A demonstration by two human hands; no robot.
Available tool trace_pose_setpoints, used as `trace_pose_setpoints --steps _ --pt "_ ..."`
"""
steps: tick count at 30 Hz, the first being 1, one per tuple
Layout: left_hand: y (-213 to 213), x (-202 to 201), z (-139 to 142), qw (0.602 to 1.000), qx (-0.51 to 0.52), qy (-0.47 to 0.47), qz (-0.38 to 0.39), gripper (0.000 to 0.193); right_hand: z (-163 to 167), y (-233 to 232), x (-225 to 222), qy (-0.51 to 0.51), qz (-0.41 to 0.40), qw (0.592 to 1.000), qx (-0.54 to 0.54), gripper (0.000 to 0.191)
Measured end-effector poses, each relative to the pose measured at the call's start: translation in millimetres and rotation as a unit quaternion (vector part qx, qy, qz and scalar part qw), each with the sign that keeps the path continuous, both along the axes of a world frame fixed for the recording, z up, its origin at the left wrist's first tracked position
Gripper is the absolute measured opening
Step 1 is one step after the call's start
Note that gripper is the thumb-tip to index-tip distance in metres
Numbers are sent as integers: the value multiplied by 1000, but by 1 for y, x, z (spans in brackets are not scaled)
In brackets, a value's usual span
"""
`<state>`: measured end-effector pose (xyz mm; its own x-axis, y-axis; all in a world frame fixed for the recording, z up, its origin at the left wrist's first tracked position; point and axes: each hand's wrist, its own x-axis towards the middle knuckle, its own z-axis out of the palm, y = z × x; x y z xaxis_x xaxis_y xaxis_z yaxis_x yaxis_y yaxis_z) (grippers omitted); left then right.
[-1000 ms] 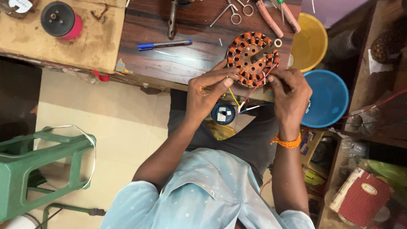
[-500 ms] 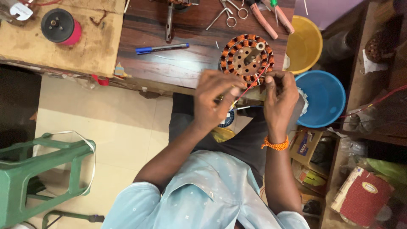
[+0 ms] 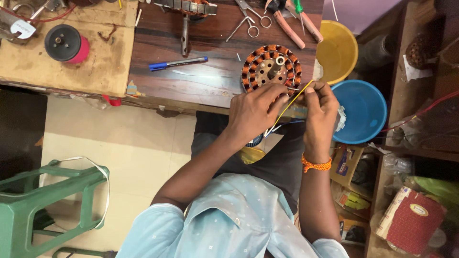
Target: The person sits on the floor at a workbench repairing an electric motor stator. They cut a length of white wire with scissors, then press insulation wedges and wire ends into the stator's coil slots one by one, working around the orange wound coils and handling colored lead wires.
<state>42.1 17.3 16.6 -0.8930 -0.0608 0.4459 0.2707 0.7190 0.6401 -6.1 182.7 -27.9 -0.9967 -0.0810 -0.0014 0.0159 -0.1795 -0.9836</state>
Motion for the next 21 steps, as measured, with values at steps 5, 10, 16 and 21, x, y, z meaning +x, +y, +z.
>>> trace_pose_setpoints --steps 5,10,16,21 --pt "11 -9 -3 998 -37 35 30 17 3 2 -1 -20 15 999 -36 12" --pt "10 -25 -13 992 -124 -17 -10 11 0 4 0 -17 13 1000 -22 8" --pt "4 -28 -24 993 -89 60 -40 14 0 1 4 -3 2 1000 -27 5" --pt "3 -27 -27 995 -6 87 -46 18 -1 4 3 -15 -30 999 -37 8"
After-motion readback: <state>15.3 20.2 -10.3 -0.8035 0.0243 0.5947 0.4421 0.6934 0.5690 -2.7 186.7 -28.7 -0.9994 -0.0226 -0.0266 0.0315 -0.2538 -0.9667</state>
